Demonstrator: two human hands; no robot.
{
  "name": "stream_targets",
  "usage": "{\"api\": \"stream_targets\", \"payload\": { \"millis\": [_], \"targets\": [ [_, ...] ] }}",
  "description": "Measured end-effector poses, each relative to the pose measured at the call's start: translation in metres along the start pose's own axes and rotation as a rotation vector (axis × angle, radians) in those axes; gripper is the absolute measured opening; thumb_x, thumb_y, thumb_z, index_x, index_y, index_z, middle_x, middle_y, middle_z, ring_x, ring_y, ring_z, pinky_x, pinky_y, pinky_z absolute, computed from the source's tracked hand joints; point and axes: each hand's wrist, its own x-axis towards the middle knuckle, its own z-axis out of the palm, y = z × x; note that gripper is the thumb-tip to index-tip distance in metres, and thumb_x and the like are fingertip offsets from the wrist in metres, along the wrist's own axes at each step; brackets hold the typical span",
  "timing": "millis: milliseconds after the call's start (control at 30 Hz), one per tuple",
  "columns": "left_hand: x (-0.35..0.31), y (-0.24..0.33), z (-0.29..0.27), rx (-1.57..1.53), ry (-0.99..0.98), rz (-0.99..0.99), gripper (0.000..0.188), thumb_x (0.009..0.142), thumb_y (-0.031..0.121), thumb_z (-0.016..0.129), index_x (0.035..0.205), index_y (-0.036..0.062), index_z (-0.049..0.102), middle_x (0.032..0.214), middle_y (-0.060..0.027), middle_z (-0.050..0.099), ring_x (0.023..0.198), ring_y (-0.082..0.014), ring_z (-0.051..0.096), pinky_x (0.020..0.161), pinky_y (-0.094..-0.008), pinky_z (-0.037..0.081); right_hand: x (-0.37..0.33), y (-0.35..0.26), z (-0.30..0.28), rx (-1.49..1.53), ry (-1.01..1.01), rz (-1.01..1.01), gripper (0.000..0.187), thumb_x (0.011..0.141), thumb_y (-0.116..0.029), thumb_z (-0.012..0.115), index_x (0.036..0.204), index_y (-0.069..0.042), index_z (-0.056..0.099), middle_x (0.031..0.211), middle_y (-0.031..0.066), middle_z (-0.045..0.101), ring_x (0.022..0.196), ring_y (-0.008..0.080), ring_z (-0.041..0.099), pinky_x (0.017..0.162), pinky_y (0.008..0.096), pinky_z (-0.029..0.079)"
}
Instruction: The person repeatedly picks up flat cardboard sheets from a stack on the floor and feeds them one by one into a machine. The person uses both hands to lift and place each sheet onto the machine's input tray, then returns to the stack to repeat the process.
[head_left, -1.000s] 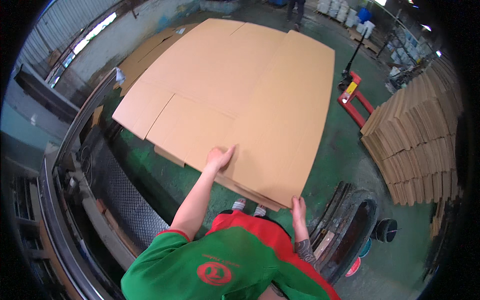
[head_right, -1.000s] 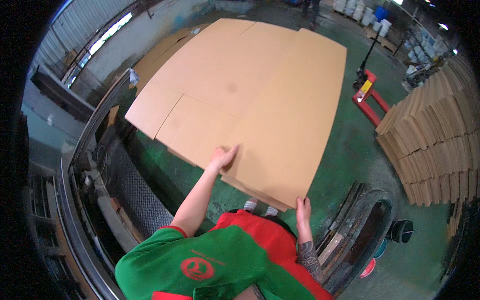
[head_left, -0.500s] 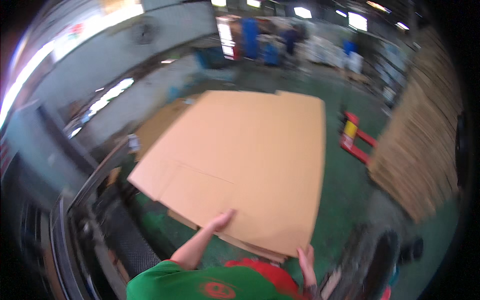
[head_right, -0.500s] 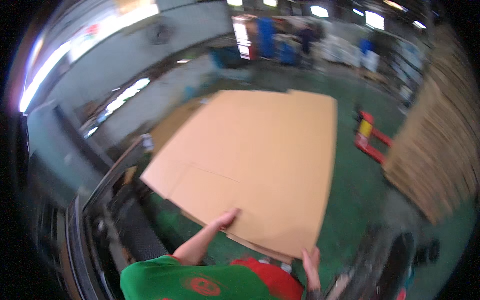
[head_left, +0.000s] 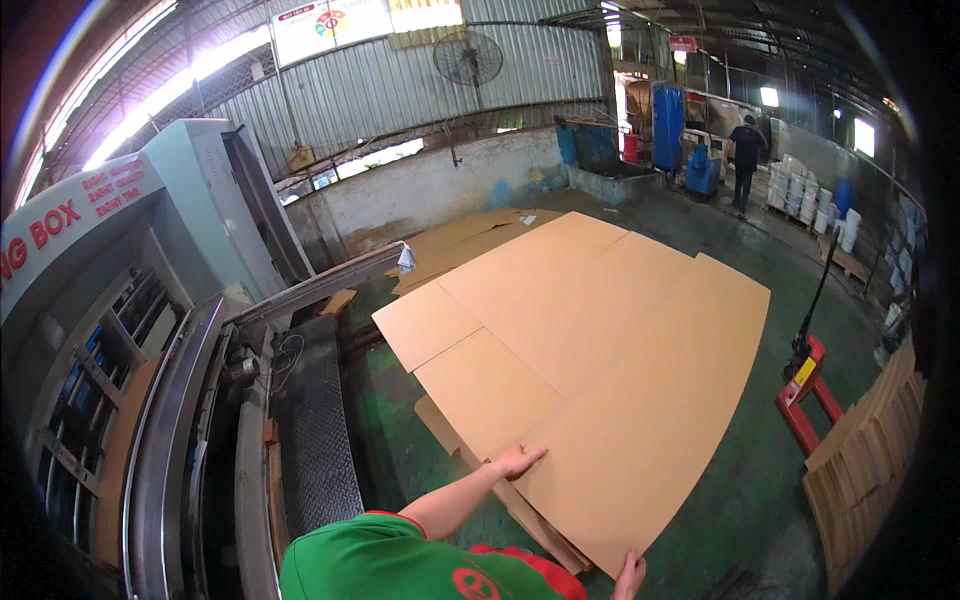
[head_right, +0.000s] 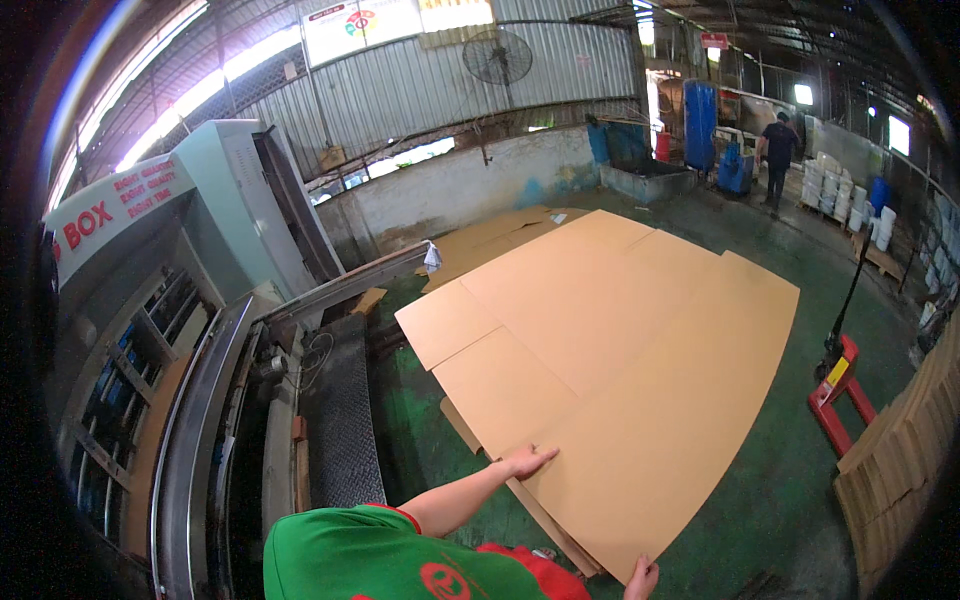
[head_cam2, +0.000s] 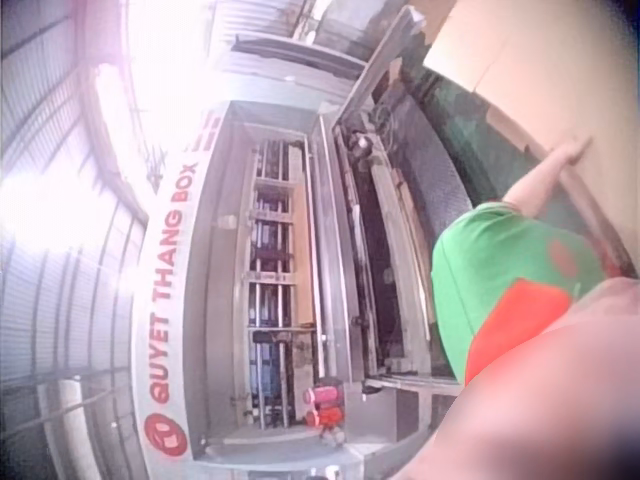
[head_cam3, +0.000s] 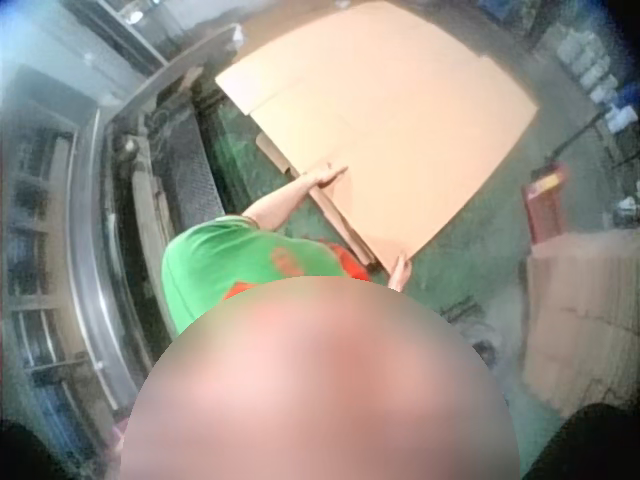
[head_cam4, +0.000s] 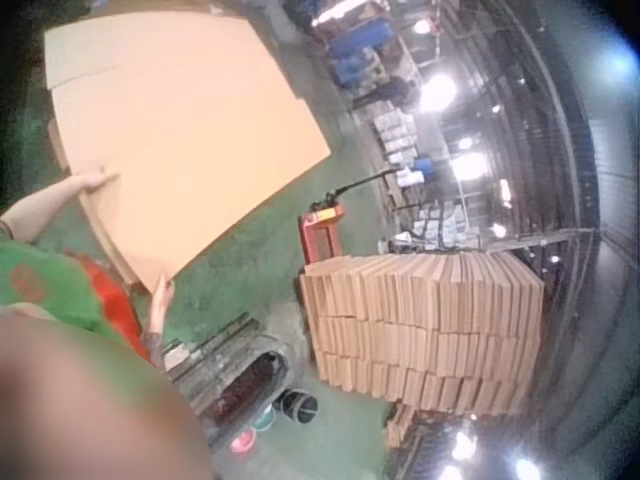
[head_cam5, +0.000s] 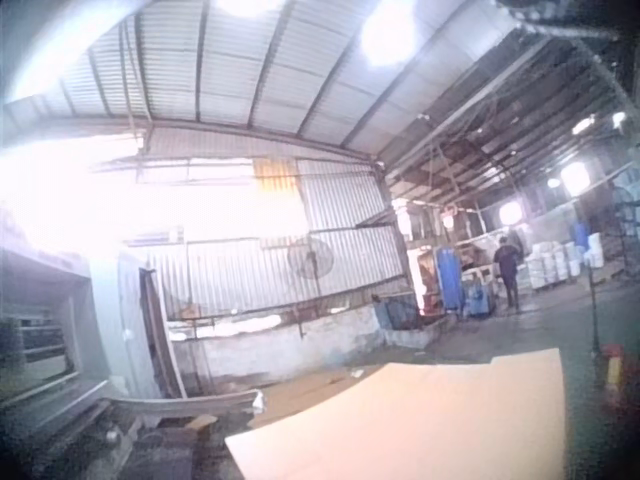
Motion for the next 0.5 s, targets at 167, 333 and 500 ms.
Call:
{"api": "stream_targets", "payload": {
  "millis": [167,333,500],
  "targets": [
    [-0.014,0.019,-0.002,-0.033,-0.034,-0.166,0.118,0.083,0.087,0.057,0.15,-0.0103,0.047,0.144,-0.0304,0.059,0.136,-0.0409,0.058,0.114,-0.0441,0.046,0.022,0.027,0.007,0.054,-0.015,-0.152,0.058,0.105,-0.04,0.062,0.136,0.009,0.055,0.13,0.0196,0.067,0.118,0.0266,0.065,0.101,0.0391,0.051],
    [-0.026,0.027,-0.006,0.079,0.068,-0.102,0.115,0.084,0.085,0.057,0.15,-0.0082,0.049,0.144,-0.0293,0.06,0.137,-0.0406,0.057,0.115,-0.0443,0.045,0.018,0.032,0.003,0.083,-0.08,-0.174,0.062,0.105,-0.044,0.061,0.135,0.01,0.056,0.131,0.0194,0.067,0.119,0.0274,0.065,0.102,0.0398,0.05],
    [-0.036,0.036,-0.005,0.055,0.113,-0.111,0.113,0.085,0.085,0.057,0.148,-0.0082,0.051,0.138,-0.0279,0.065,0.132,-0.0394,0.062,0.112,-0.0441,0.047,0.017,0.02,-0.01,-0.039,-0.109,-0.109,0.06,0.103,-0.046,0.066,0.128,0.008,0.058,0.125,0.0185,0.069,0.113,0.0239,0.065,0.098,0.0379,0.051]
  ]
}}
